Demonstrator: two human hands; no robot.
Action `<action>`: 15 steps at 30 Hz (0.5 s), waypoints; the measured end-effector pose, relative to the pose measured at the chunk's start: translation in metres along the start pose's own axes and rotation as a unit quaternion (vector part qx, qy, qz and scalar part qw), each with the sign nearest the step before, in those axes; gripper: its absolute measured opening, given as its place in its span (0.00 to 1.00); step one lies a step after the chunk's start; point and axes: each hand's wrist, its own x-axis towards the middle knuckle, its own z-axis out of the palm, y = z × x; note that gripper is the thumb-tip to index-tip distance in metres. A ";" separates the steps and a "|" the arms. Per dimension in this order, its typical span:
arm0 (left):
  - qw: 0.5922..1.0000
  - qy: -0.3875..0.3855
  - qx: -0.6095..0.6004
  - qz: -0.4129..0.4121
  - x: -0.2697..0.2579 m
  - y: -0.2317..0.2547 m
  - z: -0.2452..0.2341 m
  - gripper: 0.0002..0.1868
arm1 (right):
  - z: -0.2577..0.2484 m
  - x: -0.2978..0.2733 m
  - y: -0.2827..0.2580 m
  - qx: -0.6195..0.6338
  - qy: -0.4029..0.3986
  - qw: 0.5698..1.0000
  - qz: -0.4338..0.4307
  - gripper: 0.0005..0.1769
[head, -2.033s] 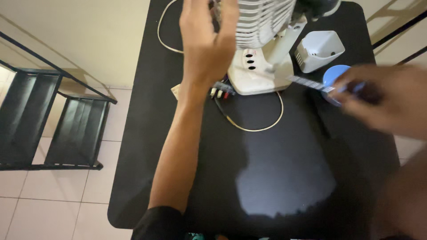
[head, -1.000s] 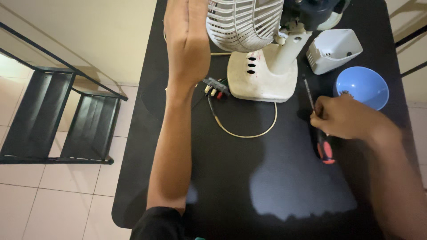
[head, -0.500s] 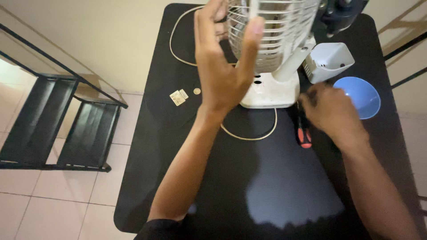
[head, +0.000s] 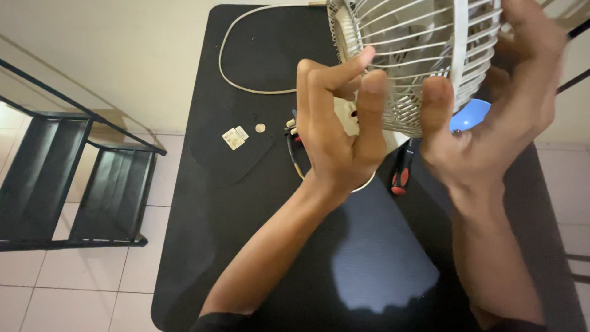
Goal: The person disassembles a small electric fan using a screwdriver, removes the rear cover and front grille, and manipulates internal wiring and components. The person then reassembles the fan by reattaching the grille and cover.
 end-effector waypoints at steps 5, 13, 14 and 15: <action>0.995 -0.030 -0.089 -0.034 0.009 -0.047 -0.001 0.07 | 0.005 -0.004 0.017 -0.046 0.022 0.999 0.003 0.27; 0.982 -0.063 -0.150 -0.091 0.042 -0.134 -0.008 0.23 | 0.012 0.021 0.068 0.109 0.068 0.991 0.034 0.36; 0.973 -0.102 -0.180 -0.105 0.045 -0.136 -0.011 0.23 | 0.012 0.024 0.073 0.119 0.073 0.989 0.036 0.37; 0.968 -0.098 -0.189 -0.131 0.046 -0.137 -0.013 0.23 | 0.013 0.026 0.077 0.140 0.075 0.986 0.039 0.37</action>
